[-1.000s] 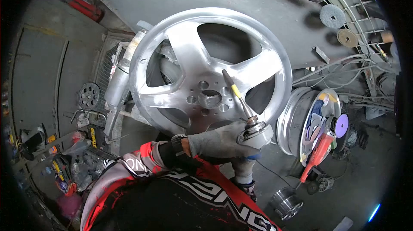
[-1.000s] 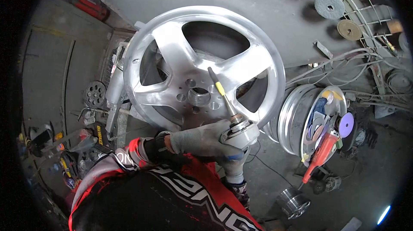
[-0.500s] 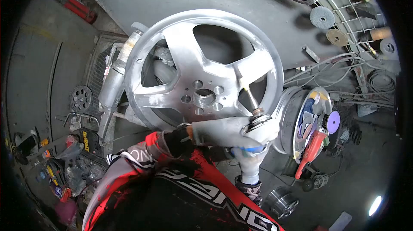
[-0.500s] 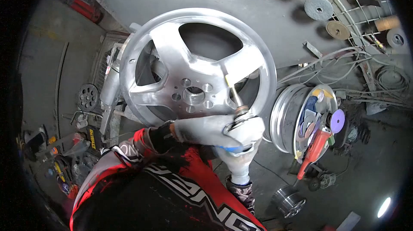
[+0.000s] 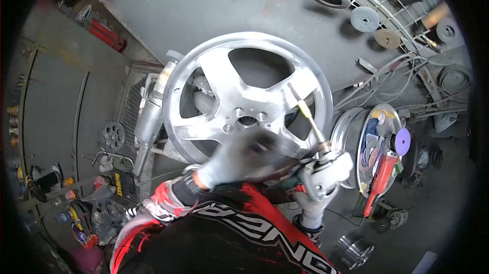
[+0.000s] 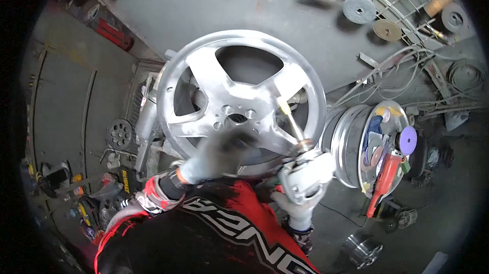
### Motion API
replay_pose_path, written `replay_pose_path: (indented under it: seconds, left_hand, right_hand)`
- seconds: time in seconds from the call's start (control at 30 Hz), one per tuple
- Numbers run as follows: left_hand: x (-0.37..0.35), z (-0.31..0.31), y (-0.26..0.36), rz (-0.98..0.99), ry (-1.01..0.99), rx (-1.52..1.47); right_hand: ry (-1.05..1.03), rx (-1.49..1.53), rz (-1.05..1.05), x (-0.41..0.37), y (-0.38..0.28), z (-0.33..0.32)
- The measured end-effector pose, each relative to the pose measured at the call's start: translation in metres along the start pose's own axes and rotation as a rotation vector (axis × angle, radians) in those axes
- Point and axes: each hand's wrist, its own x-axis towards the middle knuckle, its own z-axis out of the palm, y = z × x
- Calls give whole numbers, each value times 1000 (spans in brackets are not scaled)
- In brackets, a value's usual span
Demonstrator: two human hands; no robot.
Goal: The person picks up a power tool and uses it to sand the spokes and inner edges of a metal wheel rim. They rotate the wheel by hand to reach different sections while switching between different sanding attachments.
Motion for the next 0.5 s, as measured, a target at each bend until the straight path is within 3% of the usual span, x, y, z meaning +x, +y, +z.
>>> replay_pose_path:
  seconds: [0.03,0.07,0.1,0.13,0.17,0.2,0.27,0.33,0.4,0.43,0.47,0.5]
  left_hand:
    - [-2,-18,8,-109,243,329]
    - [1,-44,-21,102,549,411]
    - [8,-78,-16,345,738,736]
    - [18,-100,-17,475,1005,856]
    - [19,-131,-24,426,1023,1136]
    - [21,-154,-32,340,987,1192]
    - [22,-179,-31,84,665,1002]
    - [28,-193,-38,22,589,1019]
    - [30,-197,-41,-215,459,928]
    - [29,-189,-52,-173,584,838]
    - [30,-189,-56,-174,582,827]
    - [30,-188,-62,-122,622,761]
  right_hand:
    - [174,490,341,6,-6,-13]
    - [335,983,682,10,-15,-21]
    - [192,233,88,1,-18,-8]
    - [270,320,156,3,-12,-22]
    - [228,300,88,2,-12,-30]
    - [187,278,17,-1,-12,-36]
    - [192,236,35,-7,-15,-47]
    - [188,336,0,-9,-13,-49]
    - [160,286,55,-15,-14,-57]
    - [133,234,116,-18,-14,-59]
    - [133,223,116,-20,-11,-61]
    - [178,19,68,-20,-9,-59]
